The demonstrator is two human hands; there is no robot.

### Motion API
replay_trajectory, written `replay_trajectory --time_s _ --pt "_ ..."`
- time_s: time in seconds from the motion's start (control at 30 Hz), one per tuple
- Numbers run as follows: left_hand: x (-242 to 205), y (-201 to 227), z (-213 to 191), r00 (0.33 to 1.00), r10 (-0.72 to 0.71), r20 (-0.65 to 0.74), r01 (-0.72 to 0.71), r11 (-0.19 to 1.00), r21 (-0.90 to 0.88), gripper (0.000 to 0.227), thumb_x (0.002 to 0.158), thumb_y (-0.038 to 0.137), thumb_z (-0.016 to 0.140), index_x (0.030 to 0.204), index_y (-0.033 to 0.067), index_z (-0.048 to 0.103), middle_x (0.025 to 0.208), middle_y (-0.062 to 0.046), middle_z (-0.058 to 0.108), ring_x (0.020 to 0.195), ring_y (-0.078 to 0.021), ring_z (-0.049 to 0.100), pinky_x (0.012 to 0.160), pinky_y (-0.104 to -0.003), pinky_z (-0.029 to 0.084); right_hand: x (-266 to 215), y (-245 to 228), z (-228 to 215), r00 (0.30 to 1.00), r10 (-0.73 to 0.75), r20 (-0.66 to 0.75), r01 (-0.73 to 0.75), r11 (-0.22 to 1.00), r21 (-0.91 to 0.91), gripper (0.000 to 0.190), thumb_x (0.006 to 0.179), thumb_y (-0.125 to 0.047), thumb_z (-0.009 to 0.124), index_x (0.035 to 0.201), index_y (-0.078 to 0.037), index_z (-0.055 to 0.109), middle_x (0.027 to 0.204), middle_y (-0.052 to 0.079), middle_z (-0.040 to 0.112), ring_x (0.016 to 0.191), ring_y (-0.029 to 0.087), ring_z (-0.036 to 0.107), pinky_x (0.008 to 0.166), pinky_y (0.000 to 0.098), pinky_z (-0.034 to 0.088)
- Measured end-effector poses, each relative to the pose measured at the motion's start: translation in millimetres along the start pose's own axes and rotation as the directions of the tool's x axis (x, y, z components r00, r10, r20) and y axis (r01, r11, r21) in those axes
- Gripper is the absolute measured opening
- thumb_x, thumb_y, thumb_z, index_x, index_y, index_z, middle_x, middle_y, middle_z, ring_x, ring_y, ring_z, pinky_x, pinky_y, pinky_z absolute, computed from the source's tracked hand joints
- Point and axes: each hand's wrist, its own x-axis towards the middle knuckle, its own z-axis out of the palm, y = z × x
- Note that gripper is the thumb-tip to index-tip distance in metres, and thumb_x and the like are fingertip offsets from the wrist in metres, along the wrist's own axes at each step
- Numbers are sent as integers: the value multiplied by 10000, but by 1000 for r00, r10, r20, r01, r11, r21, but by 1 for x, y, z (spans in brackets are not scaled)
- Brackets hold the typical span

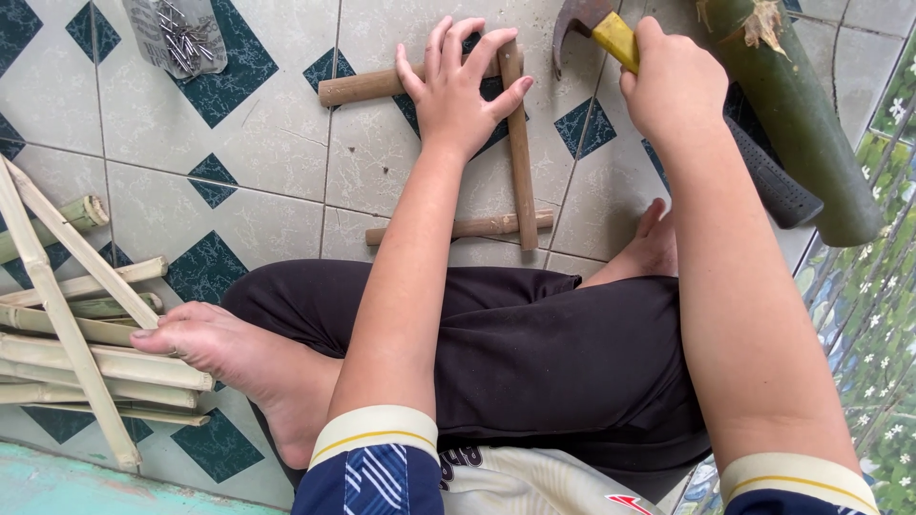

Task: Assembling a small bamboo frame by nailing sticks together on the floor.

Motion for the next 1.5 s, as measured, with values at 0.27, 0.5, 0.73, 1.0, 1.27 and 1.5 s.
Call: replay_trajectory --time_s 0.27,0.5,0.73,1.0,1.27,1.5 --pt "0 2 -2 1000 -13 13 14 999 -44 381 772 592 485 1080 371 527 1196 58 433 1235 -212 276 971 -628 51 -20 -13 -38 999 31 -22 -21 936 351 186 942 -214 462 988 -39 506 739 130 555 558 274 499 457 393 406" --pt "0 2 -2 999 -28 23 29 999 -46 368 789 577 457 1092 376 516 1194 71 423 1238 -200 268 972 -627 50 -45 -31 -87 985 -124 121 35 826 562 350 1014 -249 474 716 -77 417 590 20 367 519 150 292 481 311 222" --pt "-2 -1 -4 1000 -9 16 10 999 -36 474 808 658 309 1189 413 446 1225 82 452 1258 -189 284 993 -594 56 -46 -34 -81 967 -158 201 45 879 475 422 997 -308 473 663 -64 388 529 45 337 491 180 279 460 337 212" --pt "-3 -3 -5 993 13 -117 -35 981 -193 128 838 433 538 921 362 603 1138 96 496 1227 -226 311 976 -626 51 -48 -33 -81 984 -99 146 12 862 506 413 1020 -253 490 676 -68 358 560 25 313 520 159 254 480 321 204" --pt "0 -2 -4 984 7 -178 -54 965 -256 102 844 342 541 817 327 639 989 138 563 1165 -225 361 968 -608 28 -44 -35 -76 985 -104 134 30 884 466 406 1041 -250 497 700 -58 390 574 50 362 516 173 282 470 331 220" --pt "-2 -3 -2 986 2 -167 -47 964 -263 96 848 310 559 909 330 630 1006 183 615 1179 -215 378 973 -603 11 -42 -31 -71 983 -101 151 24 895 445 399 1025 -294 492 710 -63 411 558 45 360 500 185 290 454 343 225"
